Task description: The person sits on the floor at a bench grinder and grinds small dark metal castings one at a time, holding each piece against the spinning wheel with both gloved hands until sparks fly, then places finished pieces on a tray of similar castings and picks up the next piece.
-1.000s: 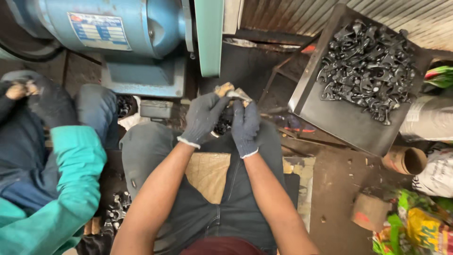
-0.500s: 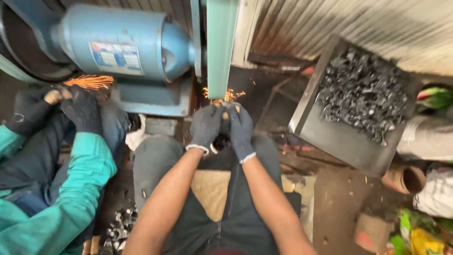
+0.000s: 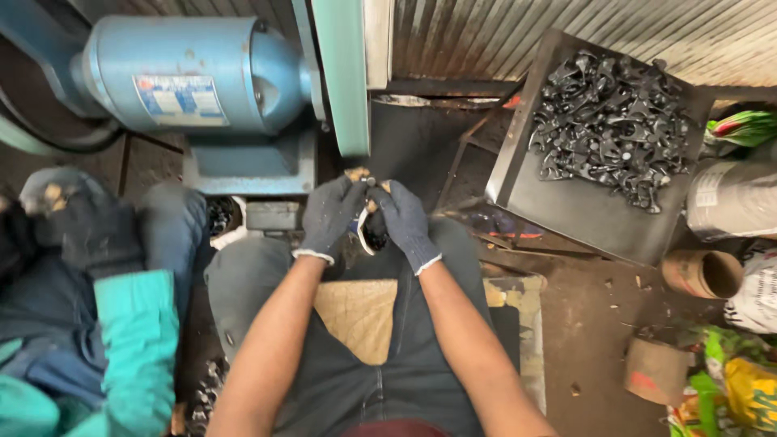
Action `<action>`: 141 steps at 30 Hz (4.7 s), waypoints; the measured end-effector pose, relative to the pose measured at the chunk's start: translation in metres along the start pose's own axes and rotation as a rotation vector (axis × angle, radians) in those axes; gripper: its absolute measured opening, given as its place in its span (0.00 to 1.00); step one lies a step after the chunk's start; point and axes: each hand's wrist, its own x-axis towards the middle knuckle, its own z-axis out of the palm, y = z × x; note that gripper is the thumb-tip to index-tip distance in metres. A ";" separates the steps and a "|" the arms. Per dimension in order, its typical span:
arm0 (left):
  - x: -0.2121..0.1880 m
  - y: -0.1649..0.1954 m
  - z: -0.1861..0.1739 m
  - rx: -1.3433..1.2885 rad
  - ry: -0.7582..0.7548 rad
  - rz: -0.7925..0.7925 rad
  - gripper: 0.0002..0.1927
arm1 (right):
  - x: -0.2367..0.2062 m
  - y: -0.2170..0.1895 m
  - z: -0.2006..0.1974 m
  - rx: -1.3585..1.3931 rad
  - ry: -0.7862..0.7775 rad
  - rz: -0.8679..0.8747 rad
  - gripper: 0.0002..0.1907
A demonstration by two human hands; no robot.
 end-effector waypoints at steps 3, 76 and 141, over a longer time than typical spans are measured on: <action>0.004 -0.004 0.015 -0.101 0.086 -0.048 0.17 | 0.023 -0.006 -0.005 0.066 -0.122 0.171 0.14; 0.034 -0.040 0.070 0.330 0.147 0.071 0.17 | 0.040 0.028 0.000 0.283 0.023 0.170 0.11; 0.003 -0.007 -0.024 0.007 -0.172 -0.165 0.26 | 0.009 -0.022 -0.001 0.666 -0.434 0.317 0.27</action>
